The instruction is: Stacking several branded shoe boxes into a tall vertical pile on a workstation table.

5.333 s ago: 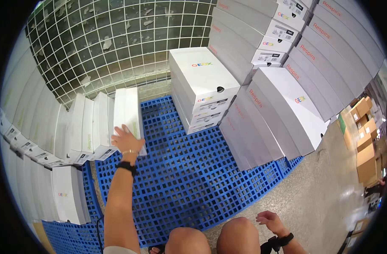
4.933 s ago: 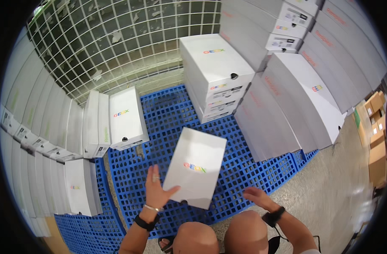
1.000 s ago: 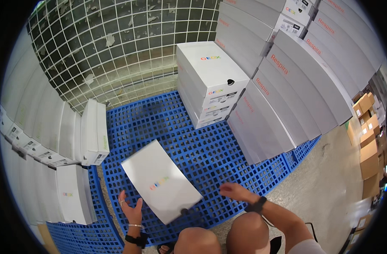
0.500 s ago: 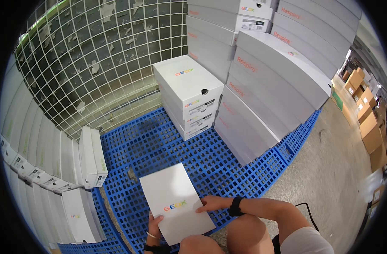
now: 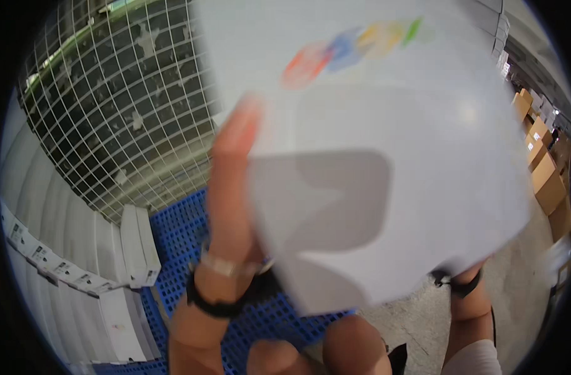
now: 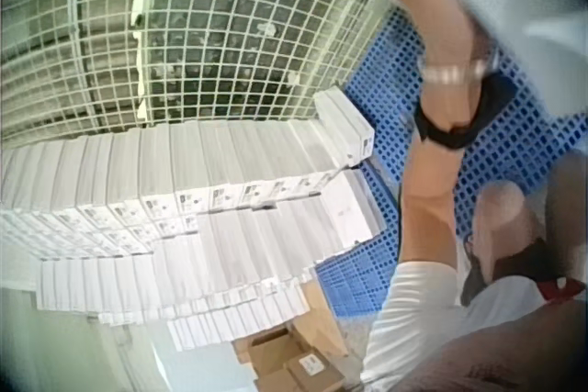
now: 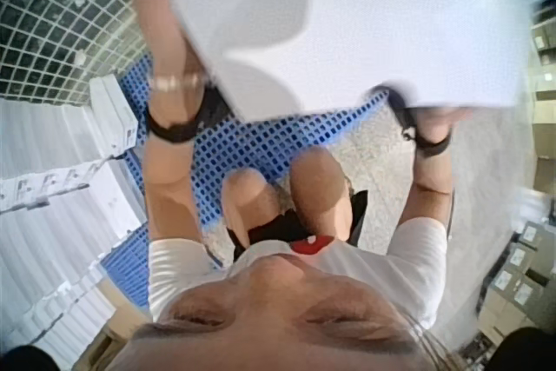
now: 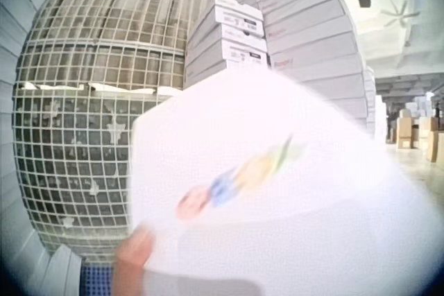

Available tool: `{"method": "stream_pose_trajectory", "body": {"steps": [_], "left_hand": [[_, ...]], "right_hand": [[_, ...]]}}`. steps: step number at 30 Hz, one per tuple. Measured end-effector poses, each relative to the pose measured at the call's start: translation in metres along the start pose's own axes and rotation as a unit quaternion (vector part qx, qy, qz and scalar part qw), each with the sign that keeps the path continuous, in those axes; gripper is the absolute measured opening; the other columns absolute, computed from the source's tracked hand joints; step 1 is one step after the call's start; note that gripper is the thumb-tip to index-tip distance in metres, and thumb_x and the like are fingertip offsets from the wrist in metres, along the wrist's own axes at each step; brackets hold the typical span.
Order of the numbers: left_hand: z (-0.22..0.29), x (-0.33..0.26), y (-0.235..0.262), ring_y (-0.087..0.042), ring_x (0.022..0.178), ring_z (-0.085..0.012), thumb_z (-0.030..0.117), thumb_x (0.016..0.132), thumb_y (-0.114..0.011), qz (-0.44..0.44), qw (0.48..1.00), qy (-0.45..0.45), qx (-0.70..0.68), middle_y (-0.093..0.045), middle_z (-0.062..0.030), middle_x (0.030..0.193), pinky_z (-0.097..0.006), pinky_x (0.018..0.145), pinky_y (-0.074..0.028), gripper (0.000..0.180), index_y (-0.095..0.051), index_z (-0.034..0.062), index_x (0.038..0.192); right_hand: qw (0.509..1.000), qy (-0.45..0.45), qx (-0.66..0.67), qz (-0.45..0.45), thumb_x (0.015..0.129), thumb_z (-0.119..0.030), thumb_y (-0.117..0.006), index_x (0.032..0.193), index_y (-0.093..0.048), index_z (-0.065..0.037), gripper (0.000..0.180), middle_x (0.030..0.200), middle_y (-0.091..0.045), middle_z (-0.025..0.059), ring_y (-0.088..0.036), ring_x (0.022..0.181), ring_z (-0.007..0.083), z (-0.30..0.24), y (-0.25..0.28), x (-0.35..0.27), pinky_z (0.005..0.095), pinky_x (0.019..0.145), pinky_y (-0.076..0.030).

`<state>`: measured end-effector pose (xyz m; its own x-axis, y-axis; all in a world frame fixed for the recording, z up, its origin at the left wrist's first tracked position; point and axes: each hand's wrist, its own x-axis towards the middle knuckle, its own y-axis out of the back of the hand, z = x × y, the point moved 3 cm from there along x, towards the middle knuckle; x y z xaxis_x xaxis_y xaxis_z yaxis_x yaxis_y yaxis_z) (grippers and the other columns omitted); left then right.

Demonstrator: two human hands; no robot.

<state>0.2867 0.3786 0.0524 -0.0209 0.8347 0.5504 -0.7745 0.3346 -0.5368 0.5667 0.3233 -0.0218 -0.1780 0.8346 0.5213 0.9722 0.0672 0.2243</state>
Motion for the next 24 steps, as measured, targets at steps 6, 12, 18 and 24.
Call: {"method": "stream_pose_trajectory", "body": {"steps": [6, 12, 18, 24], "left_hand": [[-0.073, 0.053, -0.048, -0.017, 0.127, -0.0379, 0.062, 0.074, -0.049, -0.111, 0.946, 0.002, 0.304, -0.02, -0.0327, 0.132, -0.037, 0.102, -0.02, 0.099, -0.012, -0.0104, 0.13], [-0.131, 0.04, -0.047, -0.014, 0.126, -0.0414, 0.053, 0.076, -0.051, -0.162, 0.819, 0.004, 0.551, -0.015, -0.0283, 0.135, -0.045, 0.102, -0.018, 0.083, -0.02, 0.0025, 0.133], [-0.136, 0.016, -0.008, -0.019, 0.123, -0.0439, 0.044, 0.074, -0.058, -0.107, 0.856, -0.019, 0.506, -0.021, -0.0289, 0.132, -0.047, 0.099, -0.023, 0.074, -0.028, 0.0053, 0.13], [-0.089, -0.096, 0.223, -0.039, 0.108, -0.0371, 0.037, 0.067, -0.067, 0.067, 0.689, 0.085, 0.716, -0.043, -0.0232, 0.114, -0.044, 0.091, -0.033, 0.067, -0.042, 0.0029, 0.119]], "right_hand": [[0.962, 0.049, -0.069, 0.259, 0.086, -0.044, -0.043, 0.118, -0.042, 0.002, 0.055, 0.118, -0.045, 0.0132, -0.042, 0.111, 0.0206, -0.013, 0.114, 0.138, 0.0343, 0.09, -0.036], [0.955, 0.017, -0.217, 0.199, 0.089, -0.031, -0.043, 0.127, -0.035, -0.001, 0.05, 0.13, -0.037, 0.0134, -0.035, 0.119, 0.021, 0.029, 0.076, 0.11, 0.0323, 0.097, -0.029], [0.936, 0.095, -0.288, 0.182, 0.09, -0.023, -0.041, 0.125, -0.039, 0.0, 0.042, 0.13, -0.037, 0.0117, -0.033, 0.121, 0.0195, 0.04, 0.049, 0.061, 0.0315, 0.1, -0.025], [0.979, -0.13, -0.148, 0.047, 0.083, -0.004, -0.047, 0.123, -0.037, 0.001, 0.042, 0.125, -0.041, 0.012, -0.037, 0.117, 0.0214, 0.162, 0.028, -0.075, 0.0326, 0.096, -0.031]]}}
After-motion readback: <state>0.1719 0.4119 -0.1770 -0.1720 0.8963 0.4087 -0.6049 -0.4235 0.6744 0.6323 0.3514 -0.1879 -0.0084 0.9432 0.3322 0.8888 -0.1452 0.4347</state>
